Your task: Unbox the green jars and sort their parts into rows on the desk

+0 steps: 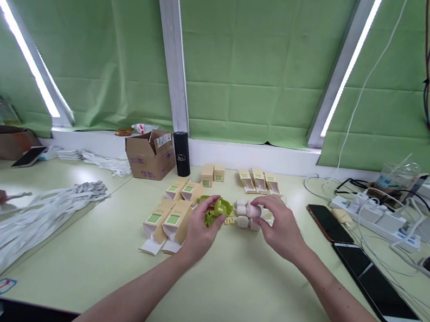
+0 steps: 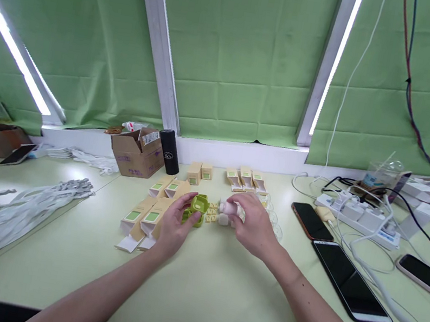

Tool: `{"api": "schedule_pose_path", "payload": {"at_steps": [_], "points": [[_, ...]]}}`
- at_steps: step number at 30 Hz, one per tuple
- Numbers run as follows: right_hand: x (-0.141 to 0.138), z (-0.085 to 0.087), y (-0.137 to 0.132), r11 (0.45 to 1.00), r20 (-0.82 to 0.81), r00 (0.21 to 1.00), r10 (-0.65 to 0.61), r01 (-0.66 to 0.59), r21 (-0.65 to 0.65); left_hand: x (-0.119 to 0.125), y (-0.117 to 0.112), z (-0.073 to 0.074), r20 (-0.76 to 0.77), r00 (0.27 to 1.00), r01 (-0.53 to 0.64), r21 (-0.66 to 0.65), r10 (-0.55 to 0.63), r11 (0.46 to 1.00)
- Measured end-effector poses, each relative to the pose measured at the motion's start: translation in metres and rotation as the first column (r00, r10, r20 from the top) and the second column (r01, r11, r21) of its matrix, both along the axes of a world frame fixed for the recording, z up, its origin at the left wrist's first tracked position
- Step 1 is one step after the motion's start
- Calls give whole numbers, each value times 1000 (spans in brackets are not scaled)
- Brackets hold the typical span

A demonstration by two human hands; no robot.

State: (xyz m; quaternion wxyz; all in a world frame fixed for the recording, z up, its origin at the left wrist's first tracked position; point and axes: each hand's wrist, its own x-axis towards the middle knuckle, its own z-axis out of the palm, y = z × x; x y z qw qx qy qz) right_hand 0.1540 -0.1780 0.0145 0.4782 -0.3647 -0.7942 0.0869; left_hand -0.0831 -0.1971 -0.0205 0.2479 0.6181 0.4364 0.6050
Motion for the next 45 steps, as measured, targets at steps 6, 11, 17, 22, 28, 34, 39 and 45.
{"api": "schedule_pose_path", "payload": {"at_steps": [6,11,17,22,28,34,39,45], "points": [[17,-36,-2,994,269,962,-40,11,108,0,0,0,-5,1000,16,-9,-16,1000],[15,-43,-9,991,452,888,-82,23,134,0,0,0,-12,1000,12,-14,-12,1000],[10,-42,-13,987,462,881,-99,28,157,-1,1,-3,-32,999,8,-3,-8,1000],[9,-45,-12,986,478,872,-106,28,167,-1,1,-4,-38,999,5,-1,-5,1000],[9,-47,-9,984,467,879,-102,20,177,-1,2,-5,-45,999,8,5,-8,1000],[8,-48,-7,976,546,822,-163,55,208,-1,2,-5,-37,999,15,3,-15,1000],[7,-47,-9,976,547,821,-163,52,213,0,0,-3,-30,999,23,-4,-23,1000],[6,-47,-11,976,569,801,-188,89,198,0,0,-4,-23,999,23,4,-23,1000]]}}
